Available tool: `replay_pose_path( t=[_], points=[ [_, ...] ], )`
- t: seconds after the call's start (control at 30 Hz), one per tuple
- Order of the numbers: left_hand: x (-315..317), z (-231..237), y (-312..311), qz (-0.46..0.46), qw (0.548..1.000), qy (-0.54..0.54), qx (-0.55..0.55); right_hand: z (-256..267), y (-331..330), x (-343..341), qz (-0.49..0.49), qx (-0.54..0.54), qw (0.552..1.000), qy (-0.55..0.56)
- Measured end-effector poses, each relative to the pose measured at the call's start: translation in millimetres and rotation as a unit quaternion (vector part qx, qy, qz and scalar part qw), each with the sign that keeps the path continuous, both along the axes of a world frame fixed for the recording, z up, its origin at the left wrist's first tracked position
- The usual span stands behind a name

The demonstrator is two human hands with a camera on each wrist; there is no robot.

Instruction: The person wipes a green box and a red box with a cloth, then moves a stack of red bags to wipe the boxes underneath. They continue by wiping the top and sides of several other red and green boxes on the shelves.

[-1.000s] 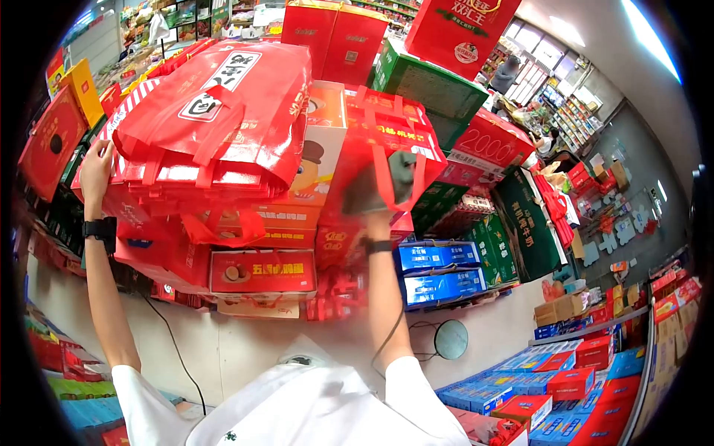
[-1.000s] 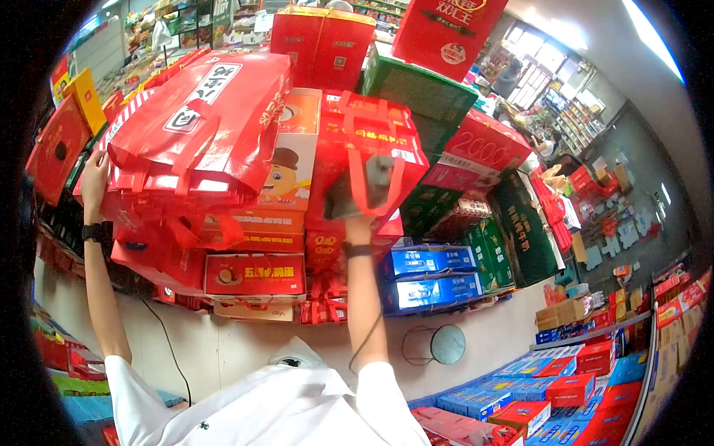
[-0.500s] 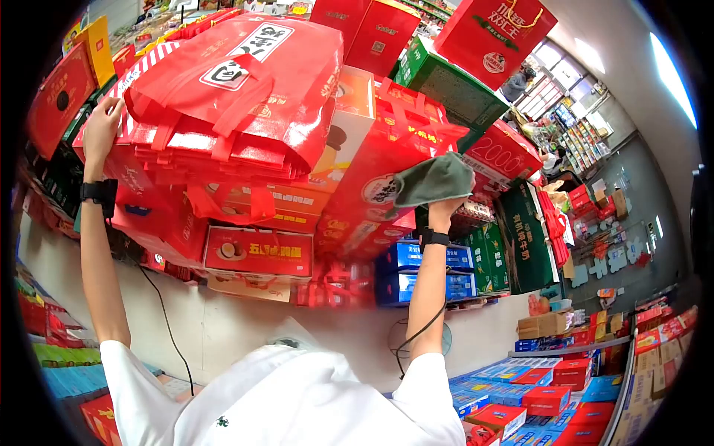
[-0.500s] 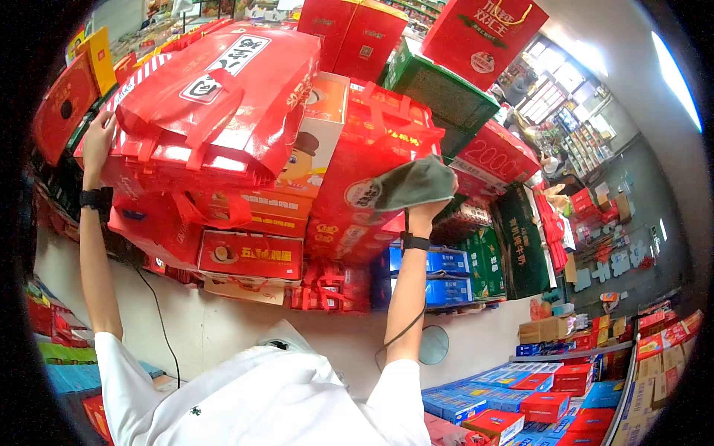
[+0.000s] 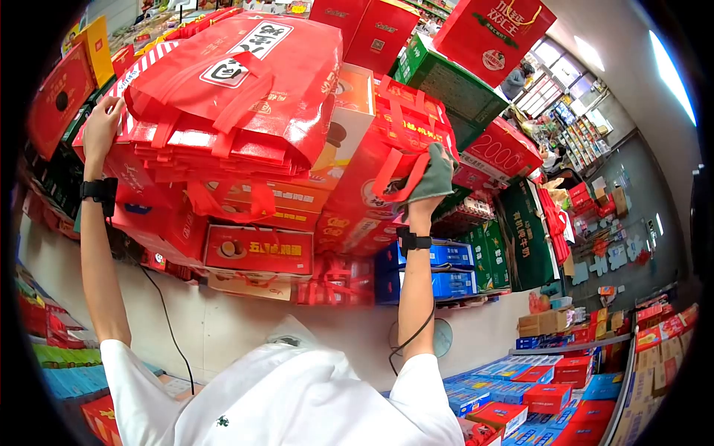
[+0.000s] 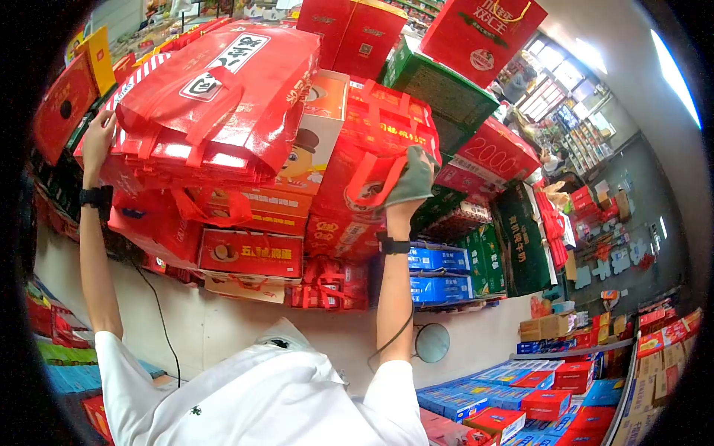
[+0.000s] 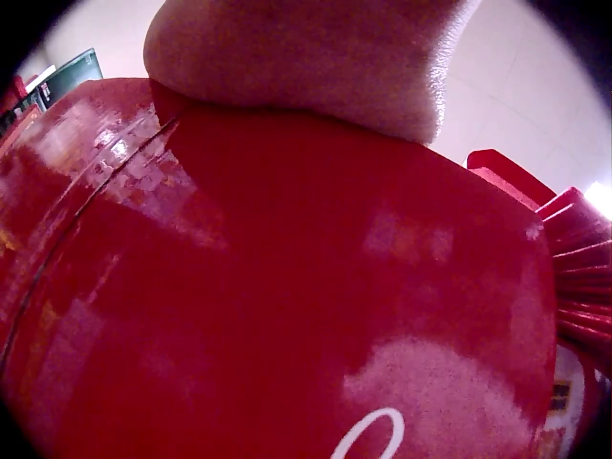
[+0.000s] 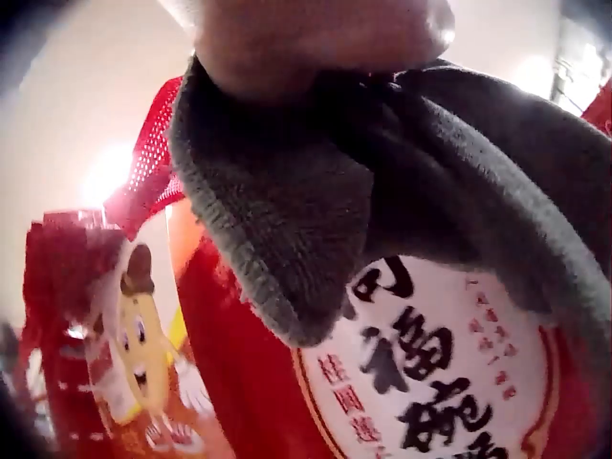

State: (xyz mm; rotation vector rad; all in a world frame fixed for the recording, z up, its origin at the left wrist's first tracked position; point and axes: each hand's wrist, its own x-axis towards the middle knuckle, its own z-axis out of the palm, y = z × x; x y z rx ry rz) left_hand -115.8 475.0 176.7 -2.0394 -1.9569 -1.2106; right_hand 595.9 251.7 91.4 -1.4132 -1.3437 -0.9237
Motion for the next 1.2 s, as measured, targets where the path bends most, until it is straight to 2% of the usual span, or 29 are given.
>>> replay_pose_path(
  t=[0.2,0.27,0.37,0.5,0.7,0.8,0.87,0.9,0.97,1.07,1.2],
  points=[
    [2.1,-1.5,-0.5,-0.018,0.999,-0.001,0.041,-6.5,-27.0,47.1,-0.067,0.048,0.996,0.019],
    [5.3,3.4,-4.6,-0.006,1.0,-0.014,-0.006,-10.2,-38.6,59.1,-0.089,0.066,0.993,0.028],
    [15.4,10.6,-15.0,0.009,1.0,-0.023,-0.016,-21.8,-52.7,64.4,-0.105,0.076,0.991,0.044],
    [-3.0,-3.6,2.9,-0.027,0.999,-0.012,0.033,-39.5,-66.4,58.2,-0.116,0.066,0.989,0.061],
    [-3.0,-0.1,-1.8,-0.042,0.999,-0.015,0.029,-65.2,-70.8,46.9,-0.106,0.013,0.991,0.075],
    [-51.5,-25.3,43.3,-0.088,0.993,0.021,0.079,-78.3,-75.3,48.8,-0.105,-0.018,0.991,0.077],
    [-53.1,-22.5,42.0,-0.106,0.993,-0.018,0.051,-83.1,-78.9,55.5,-0.104,-0.037,0.991,0.077],
    [-42.5,-15.2,27.2,-0.092,0.993,-0.072,0.002,-86.0,-79.8,59.4,-0.104,-0.046,0.991,0.076],
    [-72.8,-26.0,49.1,-0.131,0.989,-0.067,0.003,-92.6,-85.2,66.2,-0.101,-0.07,0.99,0.076],
    [-83.0,-30.0,55.6,-0.135,0.987,0.002,0.084,-107.7,-93.9,70.3,-0.09,-0.117,0.986,0.077],
    [-57.7,-26.2,28.4,-0.052,0.986,0.03,0.155,-129.9,-97.5,66.7,-0.068,-0.176,0.98,0.067]
  ],
)
